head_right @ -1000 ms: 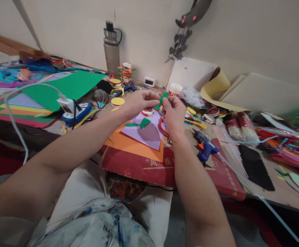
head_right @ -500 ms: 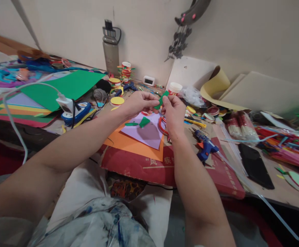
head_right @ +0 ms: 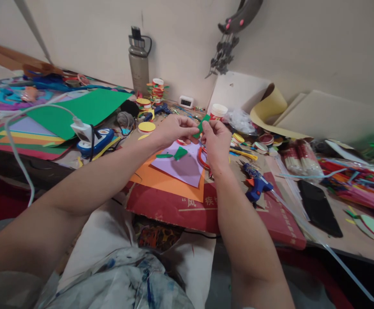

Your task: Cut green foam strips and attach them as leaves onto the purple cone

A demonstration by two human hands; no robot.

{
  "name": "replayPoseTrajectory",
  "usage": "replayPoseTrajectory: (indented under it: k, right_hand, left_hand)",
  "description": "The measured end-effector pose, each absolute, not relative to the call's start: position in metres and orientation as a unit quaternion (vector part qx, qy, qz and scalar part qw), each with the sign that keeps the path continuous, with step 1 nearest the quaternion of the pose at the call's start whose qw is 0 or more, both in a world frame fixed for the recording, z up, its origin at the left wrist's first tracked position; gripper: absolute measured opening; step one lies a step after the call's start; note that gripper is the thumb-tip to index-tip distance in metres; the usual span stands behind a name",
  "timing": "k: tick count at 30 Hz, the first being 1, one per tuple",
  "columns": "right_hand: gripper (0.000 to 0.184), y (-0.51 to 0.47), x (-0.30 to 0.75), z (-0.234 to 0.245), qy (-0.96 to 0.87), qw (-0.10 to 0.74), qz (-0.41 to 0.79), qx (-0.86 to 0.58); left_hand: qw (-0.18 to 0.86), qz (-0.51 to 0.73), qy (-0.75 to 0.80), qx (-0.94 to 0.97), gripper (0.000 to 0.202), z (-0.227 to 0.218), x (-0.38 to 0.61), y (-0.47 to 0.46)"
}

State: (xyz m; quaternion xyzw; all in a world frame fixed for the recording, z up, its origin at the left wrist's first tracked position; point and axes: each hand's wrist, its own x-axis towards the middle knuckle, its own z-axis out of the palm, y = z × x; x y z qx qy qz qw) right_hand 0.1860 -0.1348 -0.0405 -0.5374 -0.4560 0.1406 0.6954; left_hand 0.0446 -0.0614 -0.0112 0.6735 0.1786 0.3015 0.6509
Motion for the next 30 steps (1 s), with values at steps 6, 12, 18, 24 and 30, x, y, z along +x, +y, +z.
replayPoseTrajectory:
  k: [6,12,18,24,30]
  right_hand:
    - [0.042,-0.131,0.188,-0.043,-0.453,0.716,0.141,-0.512]
    - [0.045,-0.128,0.183,-0.045,-0.433,0.734,0.167,-0.496]
    - [0.043,-0.128,0.18,-0.049,-0.44,0.715,0.165,-0.517]
    - [0.026,-0.127,0.185,-0.047,-0.408,0.738,0.168,-0.512]
    - [0.01,-0.129,0.183,-0.04,-0.39,0.741,0.17,-0.52]
  left_hand:
    - [0.561,0.348,0.175,0.73,0.004,-0.012,0.046,-0.062]
    - [0.295,0.467,0.201,0.809,0.005,-0.022,0.048,-0.056]
    - [0.169,0.444,0.209,0.855,0.008,-0.031,0.05,-0.058]
    - [0.291,0.45,0.136,0.833,0.013,-0.031,0.055,-0.056]
    - [0.56,0.399,0.164,0.708,0.008,-0.021,0.053,-0.056]
